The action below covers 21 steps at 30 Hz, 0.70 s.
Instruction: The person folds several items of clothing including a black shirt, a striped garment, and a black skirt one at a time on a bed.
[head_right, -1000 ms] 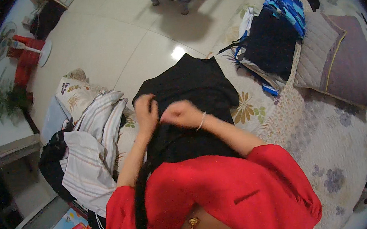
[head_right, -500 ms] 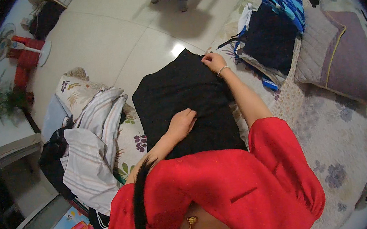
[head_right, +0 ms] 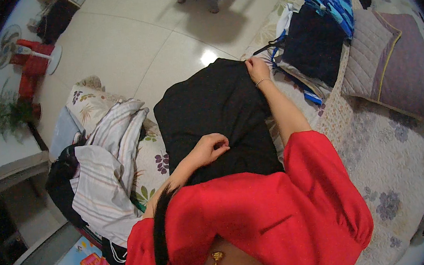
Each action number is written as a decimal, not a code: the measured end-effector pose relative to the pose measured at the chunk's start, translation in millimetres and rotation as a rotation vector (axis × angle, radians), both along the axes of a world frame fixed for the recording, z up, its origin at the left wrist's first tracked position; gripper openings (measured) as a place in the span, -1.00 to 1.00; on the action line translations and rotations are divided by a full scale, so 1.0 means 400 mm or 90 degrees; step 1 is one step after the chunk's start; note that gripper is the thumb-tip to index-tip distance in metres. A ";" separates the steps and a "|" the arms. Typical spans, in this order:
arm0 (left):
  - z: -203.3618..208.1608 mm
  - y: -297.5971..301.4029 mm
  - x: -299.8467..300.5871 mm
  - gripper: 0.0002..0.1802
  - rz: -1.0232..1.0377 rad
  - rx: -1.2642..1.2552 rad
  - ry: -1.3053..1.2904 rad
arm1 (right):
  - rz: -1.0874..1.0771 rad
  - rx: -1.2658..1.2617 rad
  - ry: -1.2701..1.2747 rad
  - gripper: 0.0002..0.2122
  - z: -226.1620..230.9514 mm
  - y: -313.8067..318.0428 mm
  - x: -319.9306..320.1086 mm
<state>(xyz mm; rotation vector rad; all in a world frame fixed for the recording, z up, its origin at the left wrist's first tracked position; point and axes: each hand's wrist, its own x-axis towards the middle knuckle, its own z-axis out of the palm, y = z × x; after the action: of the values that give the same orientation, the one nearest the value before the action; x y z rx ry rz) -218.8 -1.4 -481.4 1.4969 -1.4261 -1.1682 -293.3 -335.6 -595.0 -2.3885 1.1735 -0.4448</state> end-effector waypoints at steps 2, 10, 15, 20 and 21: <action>0.001 0.022 -0.003 -0.78 0.093 0.042 0.049 | 0.007 0.058 0.000 -0.76 0.001 0.015 -0.033; -0.084 0.306 0.017 -0.45 0.670 0.141 -0.408 | -0.080 0.186 0.047 -0.55 0.089 0.175 -0.320; -0.096 0.374 0.023 -0.44 0.691 0.333 -0.021 | -0.110 0.444 0.079 -0.55 -0.030 0.210 -0.393; -0.019 0.406 0.088 -0.55 0.584 0.362 0.336 | -0.369 0.860 -0.327 -0.78 0.057 0.196 -0.412; 0.011 0.413 0.110 -0.56 0.618 0.368 0.477 | -0.458 0.846 -0.427 -0.84 0.103 0.186 -0.417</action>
<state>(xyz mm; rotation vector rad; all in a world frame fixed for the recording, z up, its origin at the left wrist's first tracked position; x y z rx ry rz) -174.7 163.8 -477.1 1.5434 0.1915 -1.2854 -460.2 -261.3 -553.8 -0.5953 1.3042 -0.4100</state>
